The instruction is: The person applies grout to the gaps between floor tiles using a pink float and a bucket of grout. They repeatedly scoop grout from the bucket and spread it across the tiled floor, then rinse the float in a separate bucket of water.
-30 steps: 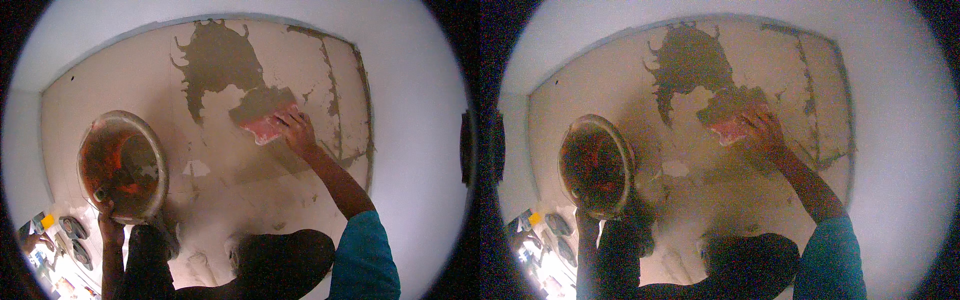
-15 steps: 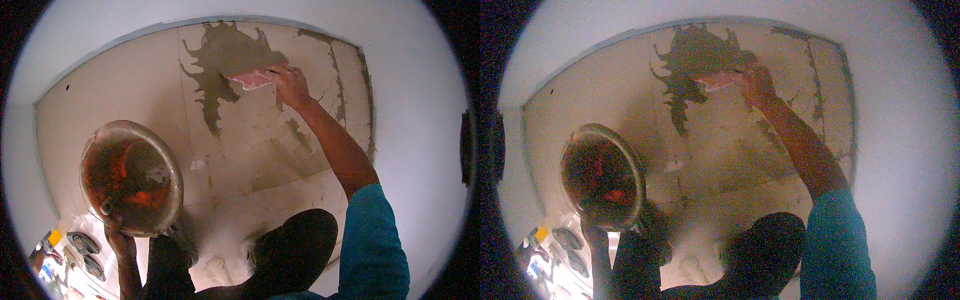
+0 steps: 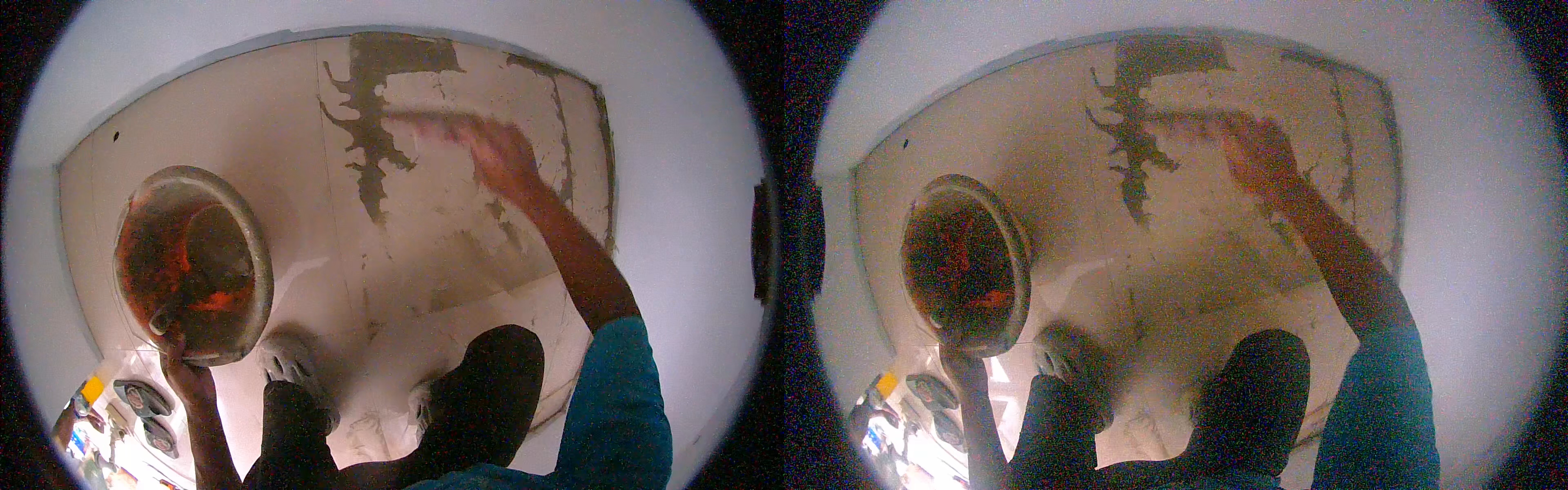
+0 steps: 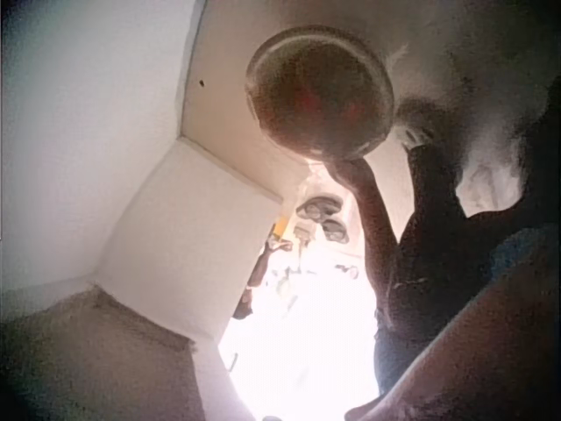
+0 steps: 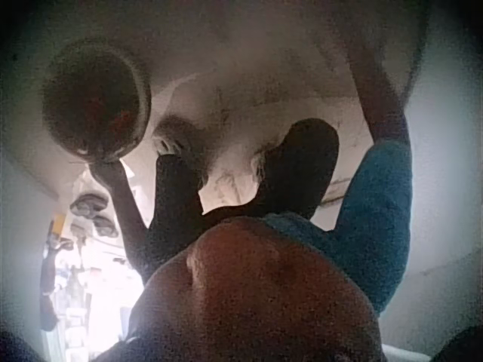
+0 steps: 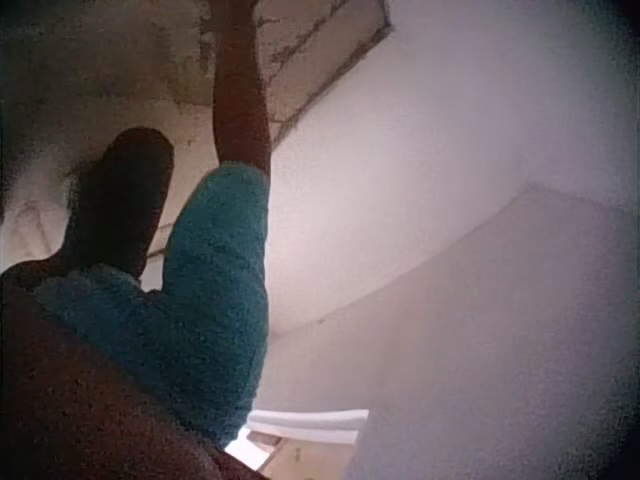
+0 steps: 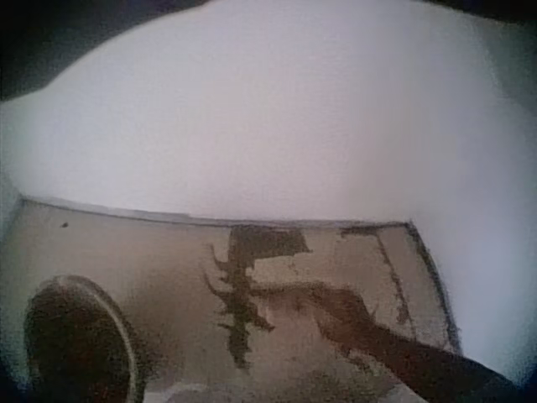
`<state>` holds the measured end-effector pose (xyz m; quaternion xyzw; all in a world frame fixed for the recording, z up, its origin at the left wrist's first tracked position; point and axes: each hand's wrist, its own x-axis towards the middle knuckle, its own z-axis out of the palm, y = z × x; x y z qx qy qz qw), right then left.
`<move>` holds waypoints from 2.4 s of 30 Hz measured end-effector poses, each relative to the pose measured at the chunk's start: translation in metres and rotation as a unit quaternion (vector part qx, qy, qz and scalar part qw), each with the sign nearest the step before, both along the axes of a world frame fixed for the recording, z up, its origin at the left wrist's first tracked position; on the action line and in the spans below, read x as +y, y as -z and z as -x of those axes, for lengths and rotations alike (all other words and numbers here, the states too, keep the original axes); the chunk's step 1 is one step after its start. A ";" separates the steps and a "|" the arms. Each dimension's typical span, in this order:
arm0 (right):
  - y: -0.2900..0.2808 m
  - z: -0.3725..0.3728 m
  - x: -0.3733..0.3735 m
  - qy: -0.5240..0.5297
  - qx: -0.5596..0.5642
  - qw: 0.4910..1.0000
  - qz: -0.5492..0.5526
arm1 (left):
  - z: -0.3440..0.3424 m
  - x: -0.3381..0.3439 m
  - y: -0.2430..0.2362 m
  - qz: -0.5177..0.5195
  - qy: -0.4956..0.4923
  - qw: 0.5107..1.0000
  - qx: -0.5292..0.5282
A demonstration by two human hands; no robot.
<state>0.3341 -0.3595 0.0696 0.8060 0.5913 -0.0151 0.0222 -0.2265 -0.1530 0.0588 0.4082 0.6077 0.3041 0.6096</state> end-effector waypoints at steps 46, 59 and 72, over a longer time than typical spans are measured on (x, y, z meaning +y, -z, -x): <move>0.036 0.007 0.153 -0.011 -0.050 0.998 -0.030 | 0.006 0.009 -0.004 0.042 -0.041 0.994 -0.097; 0.039 0.006 0.165 0.026 -0.045 0.999 -0.010 | 0.015 0.017 -0.002 0.045 -0.017 0.998 -0.034; 0.056 0.042 0.192 0.018 -0.165 0.968 -0.190 | 0.048 0.029 0.027 0.039 0.005 0.999 0.010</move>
